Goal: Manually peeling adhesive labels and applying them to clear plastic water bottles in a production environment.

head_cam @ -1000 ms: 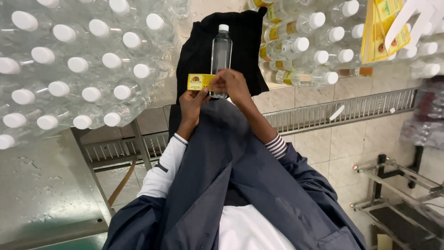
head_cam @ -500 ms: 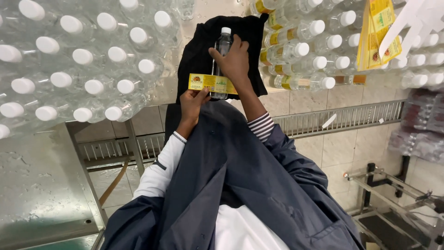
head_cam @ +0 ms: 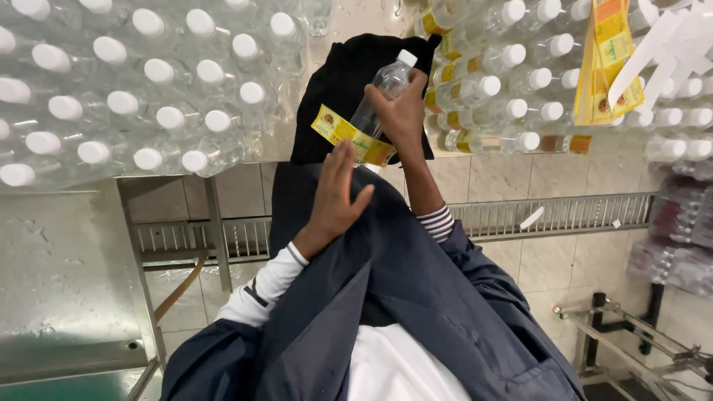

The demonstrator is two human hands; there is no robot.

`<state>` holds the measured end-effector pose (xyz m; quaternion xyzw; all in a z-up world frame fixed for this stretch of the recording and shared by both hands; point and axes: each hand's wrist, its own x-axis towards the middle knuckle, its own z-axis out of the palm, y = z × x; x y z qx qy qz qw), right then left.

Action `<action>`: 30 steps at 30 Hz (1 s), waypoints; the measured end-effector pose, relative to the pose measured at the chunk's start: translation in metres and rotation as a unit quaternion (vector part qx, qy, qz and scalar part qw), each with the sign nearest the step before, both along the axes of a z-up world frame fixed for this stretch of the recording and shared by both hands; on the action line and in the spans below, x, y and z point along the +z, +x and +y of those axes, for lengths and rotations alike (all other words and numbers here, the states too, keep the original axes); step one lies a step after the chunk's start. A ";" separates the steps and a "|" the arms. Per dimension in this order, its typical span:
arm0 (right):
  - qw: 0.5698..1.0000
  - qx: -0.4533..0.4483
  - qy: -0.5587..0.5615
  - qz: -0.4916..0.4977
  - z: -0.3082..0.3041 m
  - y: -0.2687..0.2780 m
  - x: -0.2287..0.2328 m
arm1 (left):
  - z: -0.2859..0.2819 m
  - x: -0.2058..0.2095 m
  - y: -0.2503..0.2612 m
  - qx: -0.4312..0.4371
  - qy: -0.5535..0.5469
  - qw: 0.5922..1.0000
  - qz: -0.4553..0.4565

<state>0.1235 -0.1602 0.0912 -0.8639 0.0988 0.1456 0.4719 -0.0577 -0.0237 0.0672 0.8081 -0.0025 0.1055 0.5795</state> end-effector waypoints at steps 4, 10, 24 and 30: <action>0.991 -0.030 0.070 -0.109 0.010 -0.008 0.063 | -0.022 0.011 0.036 0.014 0.228 0.972 -0.053; 0.967 -0.035 0.147 -0.207 0.006 -0.033 0.082 | -0.009 0.019 0.072 0.073 0.150 0.981 -0.097; 0.971 0.081 0.172 -0.145 -0.018 -0.044 0.083 | 0.022 0.016 0.102 -0.189 -0.358 0.907 0.113; 0.940 0.177 0.152 -0.250 0.005 -0.051 0.105 | 0.009 0.044 0.122 -0.032 -0.361 0.931 0.044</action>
